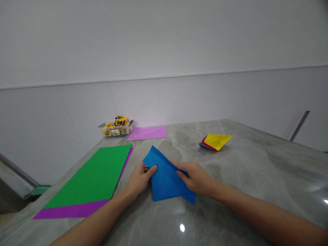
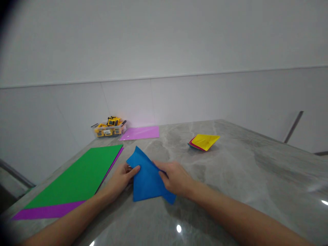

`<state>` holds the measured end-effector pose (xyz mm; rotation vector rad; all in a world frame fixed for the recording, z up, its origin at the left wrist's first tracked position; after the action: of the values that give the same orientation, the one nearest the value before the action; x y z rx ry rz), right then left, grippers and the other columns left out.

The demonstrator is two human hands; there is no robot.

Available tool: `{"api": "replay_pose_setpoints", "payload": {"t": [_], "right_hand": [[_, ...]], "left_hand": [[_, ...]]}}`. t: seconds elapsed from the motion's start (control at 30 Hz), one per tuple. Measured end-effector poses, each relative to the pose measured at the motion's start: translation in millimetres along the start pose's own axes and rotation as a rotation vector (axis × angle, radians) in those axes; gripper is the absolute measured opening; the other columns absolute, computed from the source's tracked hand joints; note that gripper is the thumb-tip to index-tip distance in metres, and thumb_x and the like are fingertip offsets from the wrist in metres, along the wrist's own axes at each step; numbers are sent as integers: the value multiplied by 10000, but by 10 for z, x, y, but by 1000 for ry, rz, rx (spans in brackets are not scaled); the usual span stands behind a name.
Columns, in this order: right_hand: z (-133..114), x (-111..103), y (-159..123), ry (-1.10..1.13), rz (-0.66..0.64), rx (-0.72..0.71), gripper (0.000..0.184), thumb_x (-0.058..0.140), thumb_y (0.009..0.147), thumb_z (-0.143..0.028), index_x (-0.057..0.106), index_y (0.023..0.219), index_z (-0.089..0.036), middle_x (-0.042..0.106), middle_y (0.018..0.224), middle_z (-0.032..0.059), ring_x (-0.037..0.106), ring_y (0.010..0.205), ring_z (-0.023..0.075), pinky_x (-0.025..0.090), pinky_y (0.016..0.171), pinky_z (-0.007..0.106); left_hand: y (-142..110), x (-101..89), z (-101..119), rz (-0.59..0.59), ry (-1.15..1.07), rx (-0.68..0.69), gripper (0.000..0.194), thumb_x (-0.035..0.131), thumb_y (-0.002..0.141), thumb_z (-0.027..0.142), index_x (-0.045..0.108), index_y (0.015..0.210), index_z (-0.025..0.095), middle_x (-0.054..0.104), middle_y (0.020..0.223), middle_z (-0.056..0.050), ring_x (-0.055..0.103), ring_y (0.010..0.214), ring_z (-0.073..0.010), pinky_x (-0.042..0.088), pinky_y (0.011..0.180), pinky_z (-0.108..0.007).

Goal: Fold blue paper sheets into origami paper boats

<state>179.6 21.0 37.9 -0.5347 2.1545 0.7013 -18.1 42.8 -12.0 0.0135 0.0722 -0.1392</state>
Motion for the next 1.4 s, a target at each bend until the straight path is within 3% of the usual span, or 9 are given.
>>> {"api": "replay_pose_setpoints", "payload": {"t": [0.17, 0.4, 0.63, 0.77, 0.87, 0.93, 1.07, 1.2, 1.4], "right_hand": [[-216, 119, -105, 329, -237, -178, 604, 487, 940, -433, 337, 1466, -176, 210, 1559, 124, 256, 1422, 232, 239, 1149, 406], [-350, 257, -143, 136, -225, -295, 688, 481, 943, -438, 179, 1517, -206, 41, 1591, 92, 4, 1459, 265, 115, 1175, 499], [-383, 301, -131, 36, -231, -320, 703, 476, 942, -440, 194, 1511, -138, 108, 1576, 139, 36, 1458, 275, 126, 1177, 507], [-385, 282, -111, 147, -149, -310, 702, 615, 859, -450, 386, 1444, -136, 298, 1525, 161, 238, 1424, 290, 211, 1164, 489], [-310, 219, -89, 297, 51, -198, 372, 704, 797, -395, 673, 1108, -193, 532, 1382, 125, 488, 1285, 276, 368, 1092, 448], [-261, 200, -85, 388, 148, -119, 189, 713, 792, -338, 681, 924, -207, 583, 1333, 96, 547, 1226, 256, 443, 1023, 419], [-149, 232, -62, 573, 217, 60, 397, 752, 738, -374, 562, 1038, -197, 651, 1140, 96, 641, 995, 207, 543, 780, 321], [-57, 461, -46, 720, -104, 207, 434, 592, 814, -588, 526, 833, -160, 520, 561, -51, 487, 455, 80, 380, 423, 191], [-129, 588, -111, 801, -352, 123, 556, 509, 802, -698, 506, 668, -159, 452, 456, -62, 412, 375, 53, 290, 351, 163]], "left_hand": [[-47, 39, 34, -39, -30, 58, 488, 721, 714, 481, 561, 1012, 129, 676, 886, -71, 638, 773, -202, 523, 704, -324], [-159, 138, -2, -66, -5, 56, 775, 669, 783, 442, 194, 1369, 268, 637, 773, 33, 557, 510, -124, 423, 472, -223], [-127, 162, 116, 4, 75, 183, 503, 423, 881, 608, 639, 855, 154, 670, 914, -71, 593, 882, -216, 482, 781, -321], [-157, 231, 199, -127, 45, 197, 417, 564, 831, 542, 667, 795, 139, 659, 778, -33, 576, 762, -185, 461, 738, -285], [-183, 232, 215, -139, 22, 181, 419, 567, 830, 536, 659, 750, 135, 630, 723, -23, 546, 704, -161, 446, 707, -266], [-196, 214, 204, -114, 41, 154, 448, 584, 807, 562, 622, 680, 134, 558, 623, 2, 479, 599, -130, 412, 604, -241], [-243, 209, 214, -119, 41, 137, 505, 609, 768, 603, 502, 572, 150, 432, 537, 34, 375, 509, -92, 326, 494, -210], [-330, 311, 224, -271, -25, 66, 500, 609, 761, 608, 531, 604, 140, 512, 567, -2, 428, 504, -102, 343, 485, -215], [-433, 403, 227, -301, 22, 95, 527, 609, 746, 642, 562, 641, 128, 477, 553, 8, 396, 497, -89, 312, 459, -200]]}}
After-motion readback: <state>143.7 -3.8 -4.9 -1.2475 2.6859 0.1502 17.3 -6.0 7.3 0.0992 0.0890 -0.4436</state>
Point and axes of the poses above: each hand's wrist, its own y-axis towards the middle knuckle, its own x-axis out of the palm, z = x × y, the point moved 5 cm from there along y, towards the middle knuckle
